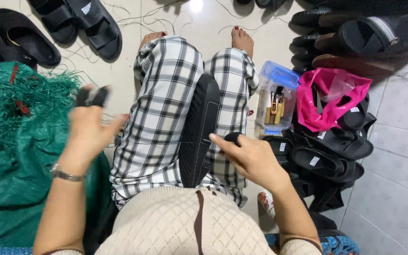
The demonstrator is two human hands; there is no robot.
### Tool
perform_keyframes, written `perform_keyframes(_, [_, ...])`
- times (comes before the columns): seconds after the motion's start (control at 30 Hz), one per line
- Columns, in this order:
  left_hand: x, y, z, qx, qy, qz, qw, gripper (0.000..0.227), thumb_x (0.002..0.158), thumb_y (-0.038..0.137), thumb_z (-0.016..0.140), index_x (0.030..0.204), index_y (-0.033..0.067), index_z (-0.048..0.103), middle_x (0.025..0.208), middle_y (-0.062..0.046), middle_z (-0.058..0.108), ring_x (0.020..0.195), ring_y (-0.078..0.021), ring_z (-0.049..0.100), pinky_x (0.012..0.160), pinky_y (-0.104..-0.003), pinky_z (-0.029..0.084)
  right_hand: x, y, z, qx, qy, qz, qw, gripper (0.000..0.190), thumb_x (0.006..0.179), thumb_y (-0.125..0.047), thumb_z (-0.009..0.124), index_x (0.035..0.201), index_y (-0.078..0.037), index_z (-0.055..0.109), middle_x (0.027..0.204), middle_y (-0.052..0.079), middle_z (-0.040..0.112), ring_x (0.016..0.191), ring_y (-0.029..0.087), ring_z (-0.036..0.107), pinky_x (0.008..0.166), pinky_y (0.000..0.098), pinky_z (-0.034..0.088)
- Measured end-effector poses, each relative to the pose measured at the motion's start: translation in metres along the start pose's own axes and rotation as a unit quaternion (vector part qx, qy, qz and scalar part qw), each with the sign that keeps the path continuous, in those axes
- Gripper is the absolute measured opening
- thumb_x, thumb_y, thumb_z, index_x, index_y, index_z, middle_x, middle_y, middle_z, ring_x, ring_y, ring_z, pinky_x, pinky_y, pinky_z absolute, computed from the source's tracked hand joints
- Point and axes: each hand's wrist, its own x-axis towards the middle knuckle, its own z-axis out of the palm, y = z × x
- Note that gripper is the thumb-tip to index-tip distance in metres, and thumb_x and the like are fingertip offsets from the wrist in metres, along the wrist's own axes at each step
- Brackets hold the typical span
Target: Hand-stitching the strap of a black sandal to repair it.
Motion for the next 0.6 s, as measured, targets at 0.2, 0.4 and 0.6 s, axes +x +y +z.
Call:
perform_keyframes(0.2, [0.015, 0.088, -0.028, -0.245, -0.068, 0.212, 0.944, 0.112, 0.059, 0.067, 0.086, 0.149, 0.0134, 0.045, 0.157, -0.026, 0.029, 0.144, -0.0576, 0.023, 0.111, -0.073, 0.023, 0.008, -0.007, -0.005, 0.024, 0.003, 0.033, 0.999, 0.037, 0.099, -0.025, 0.058, 0.135, -0.031, 0.064, 0.064, 0.006, 0.054, 0.053, 0.027, 0.060, 0.052, 0.0351, 0.050])
perform_keyframes(0.4, [0.011, 0.101, -0.005, -0.259, -0.051, 0.269, 0.926, 0.123, 0.059, 0.076, 0.081, 0.158, 0.0174, 0.036, 0.167, -0.023, 0.012, 0.153, -0.0460, -0.003, 0.120, -0.060, -0.004, 0.010, -0.005, -0.006, 0.005, 0.002, 0.025, 1.000, 0.038, 0.098, -0.026, 0.059, 0.135, -0.033, 0.065, 0.063, 0.005, 0.050, 0.052, 0.026, 0.058, 0.050, 0.0350, 0.050])
perform_keyframes(0.6, [0.007, 0.107, 0.008, -0.248, -0.039, 0.288, 0.924, 0.125, 0.058, 0.081, 0.077, 0.159, 0.0194, 0.036, 0.169, -0.019, 0.011, 0.152, -0.0454, -0.012, 0.118, -0.059, -0.013, 0.014, -0.019, -0.019, -0.064, -0.041, 0.035, 0.996, 0.045, 0.095, -0.022, 0.058, 0.137, -0.035, 0.063, 0.059, 0.003, 0.054, 0.049, 0.020, 0.059, 0.047, 0.0310, 0.049])
